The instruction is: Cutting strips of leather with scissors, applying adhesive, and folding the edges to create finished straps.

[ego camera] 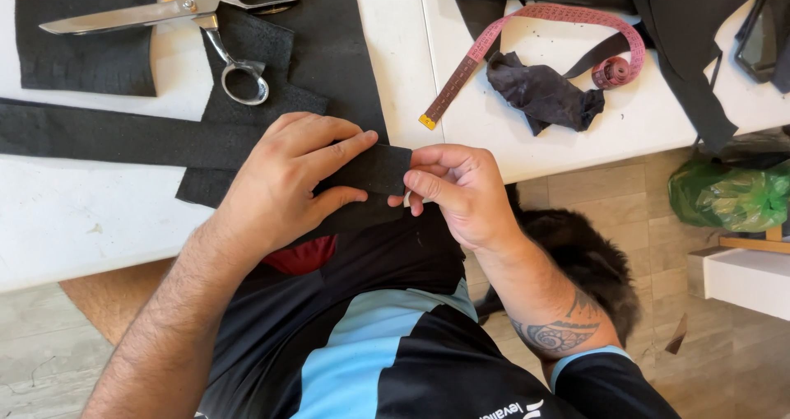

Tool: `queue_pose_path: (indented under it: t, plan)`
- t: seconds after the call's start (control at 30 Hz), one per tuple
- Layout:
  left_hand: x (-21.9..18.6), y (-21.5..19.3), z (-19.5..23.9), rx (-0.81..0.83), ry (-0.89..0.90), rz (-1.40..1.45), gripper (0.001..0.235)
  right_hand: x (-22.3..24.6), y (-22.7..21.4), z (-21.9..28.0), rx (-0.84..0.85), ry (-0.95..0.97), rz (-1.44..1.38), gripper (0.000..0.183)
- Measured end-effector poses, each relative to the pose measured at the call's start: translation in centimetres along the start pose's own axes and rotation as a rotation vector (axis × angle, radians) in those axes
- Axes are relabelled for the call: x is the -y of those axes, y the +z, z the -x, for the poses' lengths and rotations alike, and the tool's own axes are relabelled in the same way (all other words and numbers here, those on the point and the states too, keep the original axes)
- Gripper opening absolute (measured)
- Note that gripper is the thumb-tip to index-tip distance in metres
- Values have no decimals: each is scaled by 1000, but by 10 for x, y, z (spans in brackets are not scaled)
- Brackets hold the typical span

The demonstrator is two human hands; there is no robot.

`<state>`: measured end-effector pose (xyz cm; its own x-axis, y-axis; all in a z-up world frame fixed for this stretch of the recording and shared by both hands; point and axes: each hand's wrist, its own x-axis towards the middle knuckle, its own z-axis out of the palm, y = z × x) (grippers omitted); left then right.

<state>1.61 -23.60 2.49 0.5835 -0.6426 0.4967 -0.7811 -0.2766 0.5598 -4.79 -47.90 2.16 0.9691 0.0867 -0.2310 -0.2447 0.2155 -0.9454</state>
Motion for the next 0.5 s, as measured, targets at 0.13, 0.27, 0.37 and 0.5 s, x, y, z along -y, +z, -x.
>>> queue_pose_path:
  t: [0.13, 0.27, 0.37, 0.5]
  plan:
    - [-4, -1, -3, 6, -2, -13, 57, -2, 0, 0, -27, -18, 5, 17]
    - [-6, -1, -4, 17, 3, -30, 56, 1, 4, -1, -60, -32, 42, 14]
    - [-9, -2, -6, 29, 6, -27, 56, 2, 5, -1, -79, -47, 55, 9]
    - [-9, 0, -8, 34, 31, -58, 57, 3, 7, -1, -107, -48, 74, 8]
